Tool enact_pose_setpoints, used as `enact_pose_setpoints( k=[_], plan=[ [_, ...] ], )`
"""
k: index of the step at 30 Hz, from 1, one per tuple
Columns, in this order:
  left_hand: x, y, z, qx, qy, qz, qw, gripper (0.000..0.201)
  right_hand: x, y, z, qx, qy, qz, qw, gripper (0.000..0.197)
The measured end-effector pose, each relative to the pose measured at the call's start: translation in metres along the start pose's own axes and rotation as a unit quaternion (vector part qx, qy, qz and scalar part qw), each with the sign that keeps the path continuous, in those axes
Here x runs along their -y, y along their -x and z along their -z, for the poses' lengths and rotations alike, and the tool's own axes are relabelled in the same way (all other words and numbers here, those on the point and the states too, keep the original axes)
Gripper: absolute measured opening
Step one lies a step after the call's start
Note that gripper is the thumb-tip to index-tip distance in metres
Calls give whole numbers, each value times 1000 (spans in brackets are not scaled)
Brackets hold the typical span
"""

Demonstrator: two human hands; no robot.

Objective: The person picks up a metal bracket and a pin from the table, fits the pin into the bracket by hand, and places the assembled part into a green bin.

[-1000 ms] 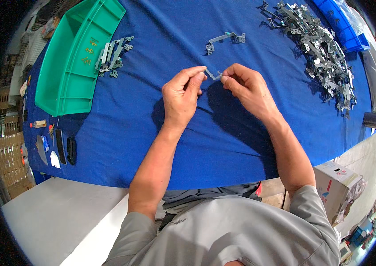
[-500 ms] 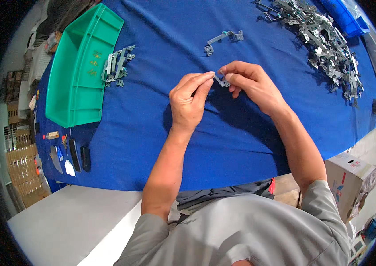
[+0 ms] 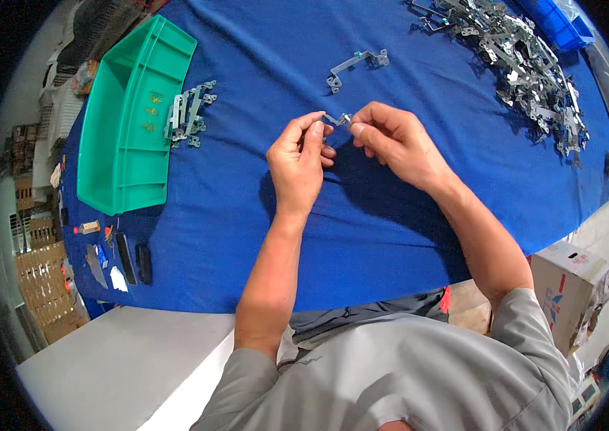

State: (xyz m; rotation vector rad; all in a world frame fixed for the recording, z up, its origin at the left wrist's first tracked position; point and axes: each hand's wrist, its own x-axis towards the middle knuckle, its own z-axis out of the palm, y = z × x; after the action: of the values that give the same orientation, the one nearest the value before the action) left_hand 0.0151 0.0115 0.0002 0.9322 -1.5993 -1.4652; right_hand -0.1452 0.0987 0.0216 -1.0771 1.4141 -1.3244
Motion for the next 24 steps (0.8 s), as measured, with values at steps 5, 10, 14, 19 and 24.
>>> enact_pose_setpoints(
  k=[5,10,14,19,24],
  plan=[
    [0,1,-2,5,-2,-1,1000,21,-4,0,-1,-6,37,9,999,22],
    [-1,2,2,-5,-56,-56,997,21,-2,-1,4,-36,170,60,983,21],
    [-3,0,1,-32,-130,-158,978,17,-7,-3,4,-39,182,72,980,19],
    [-2,-1,-3,-40,-143,-207,967,17,-15,-4,0,-59,-26,32,997,17],
    [-1,-1,-3,-23,-167,-230,958,18,-8,-5,5,-14,19,12,1000,18]
  ],
)
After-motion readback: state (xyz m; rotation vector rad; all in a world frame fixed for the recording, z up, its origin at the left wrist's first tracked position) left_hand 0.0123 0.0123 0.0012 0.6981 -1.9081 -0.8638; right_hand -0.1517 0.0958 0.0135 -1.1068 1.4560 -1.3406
